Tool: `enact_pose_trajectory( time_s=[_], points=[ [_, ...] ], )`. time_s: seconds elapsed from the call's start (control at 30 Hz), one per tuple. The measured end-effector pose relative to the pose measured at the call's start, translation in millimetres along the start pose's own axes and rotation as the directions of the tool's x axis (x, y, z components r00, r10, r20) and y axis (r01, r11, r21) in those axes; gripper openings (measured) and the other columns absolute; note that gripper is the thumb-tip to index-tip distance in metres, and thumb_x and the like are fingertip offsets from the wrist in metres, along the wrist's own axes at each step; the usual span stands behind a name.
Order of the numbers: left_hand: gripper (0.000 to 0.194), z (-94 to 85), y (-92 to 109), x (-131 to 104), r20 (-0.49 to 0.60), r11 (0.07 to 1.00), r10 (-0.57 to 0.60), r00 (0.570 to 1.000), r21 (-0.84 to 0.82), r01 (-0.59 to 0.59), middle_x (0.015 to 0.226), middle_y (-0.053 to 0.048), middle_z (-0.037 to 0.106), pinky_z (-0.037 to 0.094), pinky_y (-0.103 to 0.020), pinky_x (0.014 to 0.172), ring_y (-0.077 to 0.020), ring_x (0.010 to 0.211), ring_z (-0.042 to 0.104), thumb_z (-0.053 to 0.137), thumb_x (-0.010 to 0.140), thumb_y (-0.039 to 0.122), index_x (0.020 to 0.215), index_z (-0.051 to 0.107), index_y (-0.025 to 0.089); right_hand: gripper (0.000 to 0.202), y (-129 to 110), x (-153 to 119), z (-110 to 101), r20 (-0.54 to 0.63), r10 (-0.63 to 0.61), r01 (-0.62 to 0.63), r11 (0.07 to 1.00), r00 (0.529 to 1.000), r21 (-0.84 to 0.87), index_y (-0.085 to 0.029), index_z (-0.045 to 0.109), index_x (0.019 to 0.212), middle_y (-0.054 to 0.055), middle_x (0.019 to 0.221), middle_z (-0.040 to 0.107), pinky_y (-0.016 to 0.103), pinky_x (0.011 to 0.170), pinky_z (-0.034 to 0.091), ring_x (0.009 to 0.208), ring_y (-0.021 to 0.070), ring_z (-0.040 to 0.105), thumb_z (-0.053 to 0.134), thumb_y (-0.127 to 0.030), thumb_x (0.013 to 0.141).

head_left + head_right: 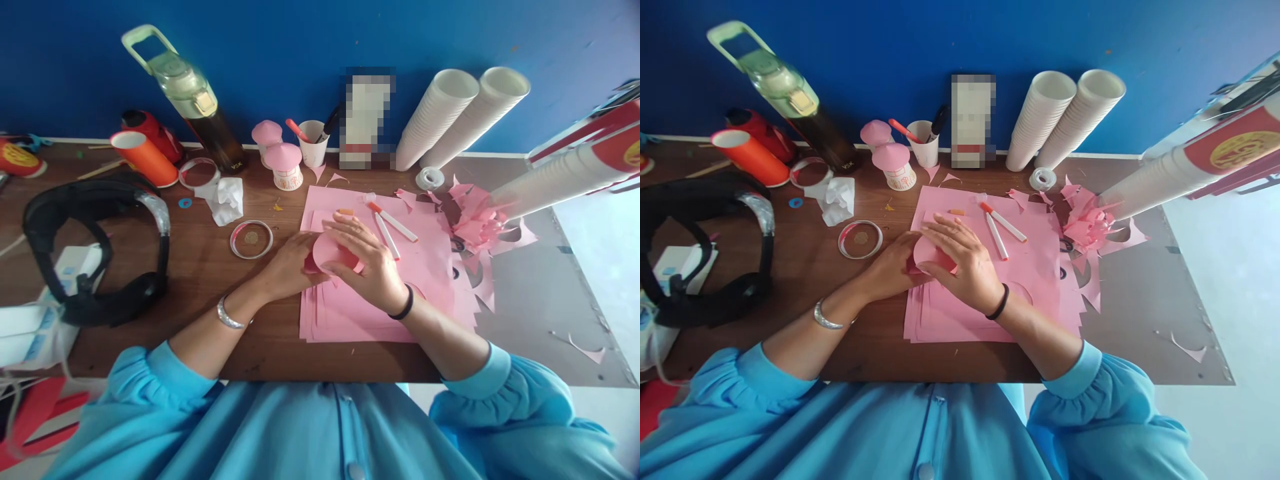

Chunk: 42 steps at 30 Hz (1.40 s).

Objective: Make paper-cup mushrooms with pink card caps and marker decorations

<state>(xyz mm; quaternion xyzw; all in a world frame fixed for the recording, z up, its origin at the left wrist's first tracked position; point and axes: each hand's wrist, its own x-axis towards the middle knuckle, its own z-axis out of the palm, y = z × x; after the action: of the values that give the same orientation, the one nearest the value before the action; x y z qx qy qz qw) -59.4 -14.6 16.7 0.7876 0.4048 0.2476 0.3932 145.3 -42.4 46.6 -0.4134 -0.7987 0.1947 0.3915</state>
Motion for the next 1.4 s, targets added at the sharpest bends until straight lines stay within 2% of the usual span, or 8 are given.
enact_pose_trajectory(
  time_s=[0.1,0.2,0.27,0.47,0.7,0.9,1.2,1.4],
  points=[
    [0.099,-21.8,8,-8,0.095,0.999,-0.021,0.995,0.032,0.018,0.163,-0.017,0.042,0.030,-0.059,0.124,-0.0426,0.150,0.039,0.087,0.074,0.045,0.157,0.039,0.023,0.049,-2,-7,-17,-0.052,-0.036,0.032,0.997,0.998,-0.074,-0.023,0.051,0.151,0.011,0.151,0.060,0.056,0.123,0.040,0.148,0.0282,0.047,0.053,-0.036,0.104],
    [0.106,-36.6,23,-15,0.076,0.992,0.095,0.993,0.081,-0.101,0.173,-0.018,0.017,0.016,-0.060,0.129,-0.0404,0.160,0.016,0.074,0.085,0.058,0.166,0.016,0.022,0.069,-2,-22,-29,-0.010,-0.081,0.076,0.963,0.997,-0.260,-0.023,0.031,0.162,0.014,0.164,0.043,0.061,0.126,0.032,0.156,0.0337,0.032,0.053,-0.050,0.102],
    [0.111,-35.9,32,-15,0.043,0.970,0.162,0.986,0.177,-0.167,0.174,-0.019,0.010,0.008,-0.061,0.129,-0.0415,0.161,0.006,0.069,0.084,0.068,0.166,0.012,0.021,0.089,0,-33,-29,0.059,-0.107,0.121,0.923,0.992,-0.364,-0.020,0.020,0.165,0.017,0.167,0.034,0.063,0.128,0.027,0.158,0.0369,0.025,0.056,-0.062,0.097],
    [0.121,-12.7,40,-9,0.104,0.909,0.201,0.974,0.351,-0.225,0.171,-0.027,0.014,0.001,-0.064,0.128,-0.0447,0.160,0.007,0.059,0.076,0.084,0.165,0.016,0.013,0.095,4,-45,-11,0.150,-0.124,0.179,0.879,0.981,-0.442,-0.012,0.019,0.165,0.023,0.165,0.036,0.062,0.130,0.018,0.158,0.0361,0.024,0.053,-0.068,0.096],
    [0.119,-10.0,32,-11,0.118,0.899,0.181,0.976,0.382,-0.213,0.170,-0.026,0.018,0.001,-0.064,0.127,-0.0435,0.160,0.009,0.056,0.077,0.085,0.165,0.019,0.013,0.090,7,-46,-7,0.180,-0.108,0.176,0.888,0.978,-0.424,-0.011,0.020,0.164,0.023,0.163,0.039,0.064,0.129,0.019,0.157,0.0363,0.027,0.053,-0.062,0.098],
    [0.110,-17.4,40,-9,0.104,0.897,0.175,0.979,0.392,-0.202,0.171,-0.024,0.016,0.001,-0.065,0.127,-0.0421,0.161,0.007,0.052,0.085,0.080,0.166,0.015,0.014,0.091,4,-41,-12,0.127,-0.113,0.156,0.900,0.985,-0.407,-0.013,0.010,0.166,0.022,0.163,0.039,0.063,0.129,0.020,0.158,0.0349,0.025,0.053,-0.059,0.100],
    [0.074,-8.4,43,-1,0.069,0.917,0.152,0.986,0.362,-0.167,0.168,-0.017,0.032,0.005,-0.062,0.129,-0.0355,0.160,0.019,0.047,0.101,0.058,0.161,0.032,0.019,0.084,6,-34,-2,0.041,-0.105,0.113,0.930,0.994,-0.350,-0.022,-0.010,0.166,0.016,0.154,0.055,0.062,0.127,0.028,0.149,0.0295,0.046,0.048,-0.025,0.105],
    [0.076,-14.8,43,-2,0.081,0.924,0.147,0.986,0.344,-0.166,0.170,-0.019,0.027,0.005,-0.062,0.129,-0.0355,0.161,0.016,0.047,0.101,0.057,0.163,0.026,0.018,0.077,4,-35,-13,-0.003,-0.078,0.073,0.944,0.997,-0.323,-0.020,0.004,0.167,0.018,0.156,0.053,0.060,0.126,0.033,0.152,0.0312,0.041,0.049,-0.027,0.105]
  ],
)
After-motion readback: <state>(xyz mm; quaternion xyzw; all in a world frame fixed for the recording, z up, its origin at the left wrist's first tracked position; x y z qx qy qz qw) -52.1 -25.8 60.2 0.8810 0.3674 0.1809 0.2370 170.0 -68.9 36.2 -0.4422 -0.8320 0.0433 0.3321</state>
